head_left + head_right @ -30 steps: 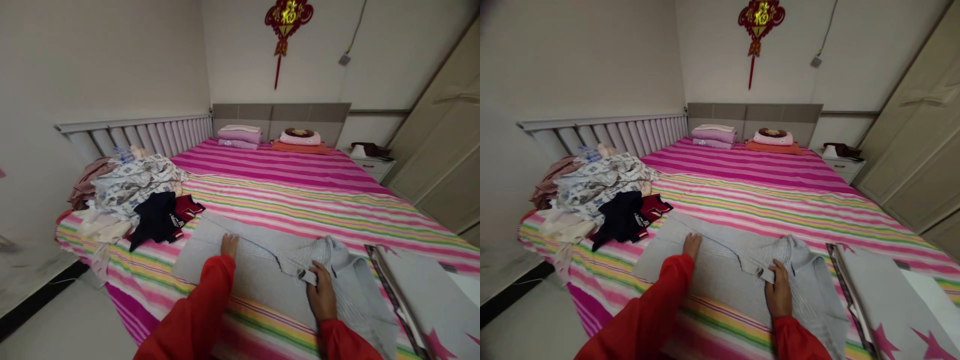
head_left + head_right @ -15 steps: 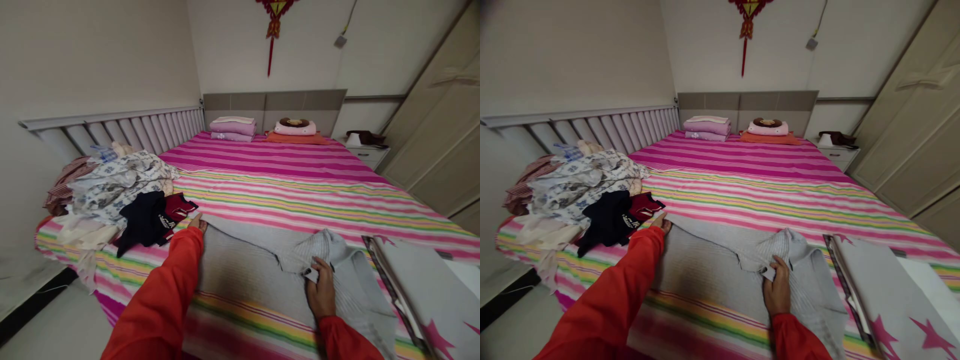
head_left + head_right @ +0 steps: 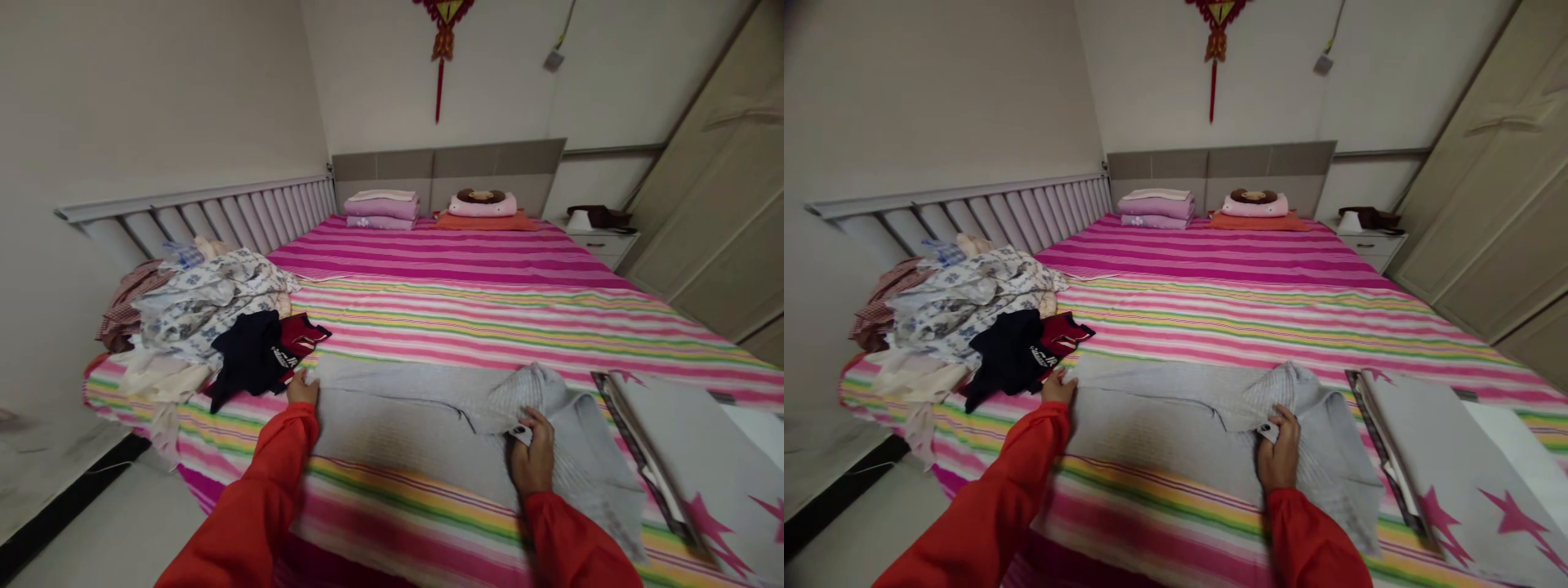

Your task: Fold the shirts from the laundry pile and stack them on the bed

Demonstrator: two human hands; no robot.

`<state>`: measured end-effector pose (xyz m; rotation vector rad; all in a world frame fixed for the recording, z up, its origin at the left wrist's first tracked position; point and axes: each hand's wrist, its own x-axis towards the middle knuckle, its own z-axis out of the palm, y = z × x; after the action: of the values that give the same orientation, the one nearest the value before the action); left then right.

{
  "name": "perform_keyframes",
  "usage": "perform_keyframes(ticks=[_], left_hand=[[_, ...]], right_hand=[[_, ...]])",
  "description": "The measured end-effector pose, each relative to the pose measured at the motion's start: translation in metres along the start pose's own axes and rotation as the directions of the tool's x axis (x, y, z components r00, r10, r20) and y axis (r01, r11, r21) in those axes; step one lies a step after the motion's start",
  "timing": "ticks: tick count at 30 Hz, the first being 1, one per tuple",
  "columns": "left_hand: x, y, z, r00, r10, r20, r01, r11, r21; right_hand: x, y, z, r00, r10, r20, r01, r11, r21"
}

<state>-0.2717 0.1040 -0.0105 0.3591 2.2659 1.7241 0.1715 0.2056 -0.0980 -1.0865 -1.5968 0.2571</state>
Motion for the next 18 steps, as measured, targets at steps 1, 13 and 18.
perform_keyframes(ticks=[1, 13, 18], left_hand=[[-0.004, 0.003, 0.003, 0.998, 0.068, 0.016, -0.069, 0.996, 0.050], [-0.068, -0.026, 0.087, 0.737, 0.357, 0.574, -0.676, 0.415, 0.609], [-0.060, -0.032, 0.087, 0.726, 0.353, 0.590, -0.687, 0.315, 0.655]], right_hand=[[0.000, 0.000, 0.000, 1.000, 0.001, -0.010, -0.001, 1.000, 0.007], [0.005, -0.016, -0.008, 0.970, 0.242, 0.002, -0.242, 0.969, 0.048], [-0.031, -0.015, -0.027, 0.956, 0.290, -0.043, -0.287, 0.956, 0.068]])
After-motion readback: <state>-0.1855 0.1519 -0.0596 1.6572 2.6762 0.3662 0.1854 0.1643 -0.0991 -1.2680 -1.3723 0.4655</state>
